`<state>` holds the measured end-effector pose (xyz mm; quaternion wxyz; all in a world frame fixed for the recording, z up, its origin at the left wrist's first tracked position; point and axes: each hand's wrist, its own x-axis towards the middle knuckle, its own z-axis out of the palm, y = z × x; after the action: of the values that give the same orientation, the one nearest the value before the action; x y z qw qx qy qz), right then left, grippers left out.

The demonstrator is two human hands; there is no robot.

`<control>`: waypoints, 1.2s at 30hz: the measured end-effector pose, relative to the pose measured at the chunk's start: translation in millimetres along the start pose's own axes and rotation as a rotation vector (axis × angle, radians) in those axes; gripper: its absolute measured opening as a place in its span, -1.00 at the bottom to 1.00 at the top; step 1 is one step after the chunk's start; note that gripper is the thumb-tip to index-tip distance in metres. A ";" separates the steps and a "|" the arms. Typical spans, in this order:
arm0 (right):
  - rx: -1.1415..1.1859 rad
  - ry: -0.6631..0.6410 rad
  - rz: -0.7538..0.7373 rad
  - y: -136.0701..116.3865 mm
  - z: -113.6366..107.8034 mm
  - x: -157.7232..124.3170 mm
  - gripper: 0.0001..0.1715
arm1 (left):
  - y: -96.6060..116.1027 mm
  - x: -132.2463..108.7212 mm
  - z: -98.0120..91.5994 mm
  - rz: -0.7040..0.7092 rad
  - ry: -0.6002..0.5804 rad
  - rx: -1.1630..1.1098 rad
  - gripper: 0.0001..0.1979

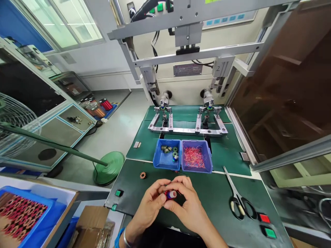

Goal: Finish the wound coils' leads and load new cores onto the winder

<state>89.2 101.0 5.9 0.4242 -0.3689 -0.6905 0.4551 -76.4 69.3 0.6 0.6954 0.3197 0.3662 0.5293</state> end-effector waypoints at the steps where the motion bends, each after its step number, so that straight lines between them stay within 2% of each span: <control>1: 0.052 0.026 0.015 -2.8 -2.1 -0.2 -0.74 | 0.5 3.0 2.5 -0.010 -0.009 -0.048 -0.66; 4: 0.212 0.057 0.049 -7.3 -7.0 0.0 -0.82 | 1.1 7.8 4.6 -0.102 -0.039 -0.165 -0.72; 9: 0.299 0.032 0.053 -8.6 -11.5 3.9 -0.74 | -1.3 7.1 5.4 -0.238 -0.118 -0.283 -0.71; 12: 0.146 0.089 -0.041 -12.1 -16.9 4.2 -0.87 | -1.0 7.1 7.1 -0.228 -0.109 -0.277 -0.71; 16: -0.147 0.014 -0.203 -20.3 -28.7 0.6 -0.73 | 0.3 6.9 8.3 -0.196 -0.066 -0.239 -0.68; 18: -0.254 -0.024 -0.246 -22.5 -32.6 -1.1 -0.73 | 0.7 5.7 8.9 -0.193 -0.056 -0.212 -0.65; 21: -0.364 -0.004 -0.321 -20.8 -33.4 -0.9 -0.81 | 3.2 3.2 9.2 -0.156 -0.015 -0.108 -0.61; 23: -0.374 0.085 -0.347 -16.3 -31.8 2.7 -0.87 | 6.8 1.7 7.3 -0.076 0.095 -0.002 -0.61; 26: -0.406 0.276 -0.331 -4.2 -26.2 17.0 -0.92 | 13.3 0.8 0.2 0.033 0.335 0.081 -0.60; 28: -0.546 0.330 -0.334 7.6 -19.0 31.7 -0.92 | 16.9 1.1 -5.4 0.052 0.407 0.061 -0.58; 32: -0.805 0.292 -0.288 29.8 -3.5 56.5 -0.89 | 22.2 3.4 -10.1 0.064 0.371 -0.062 -0.59; 36: -0.796 0.293 -0.258 26.1 -4.1 52.5 -0.87 | 26.5 8.4 -4.5 0.045 0.317 -0.190 -0.63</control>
<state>76.9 157.5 -4.6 0.3956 -0.4749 -0.7851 0.0399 -92.1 84.0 18.8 0.6441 0.1729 0.4124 0.6206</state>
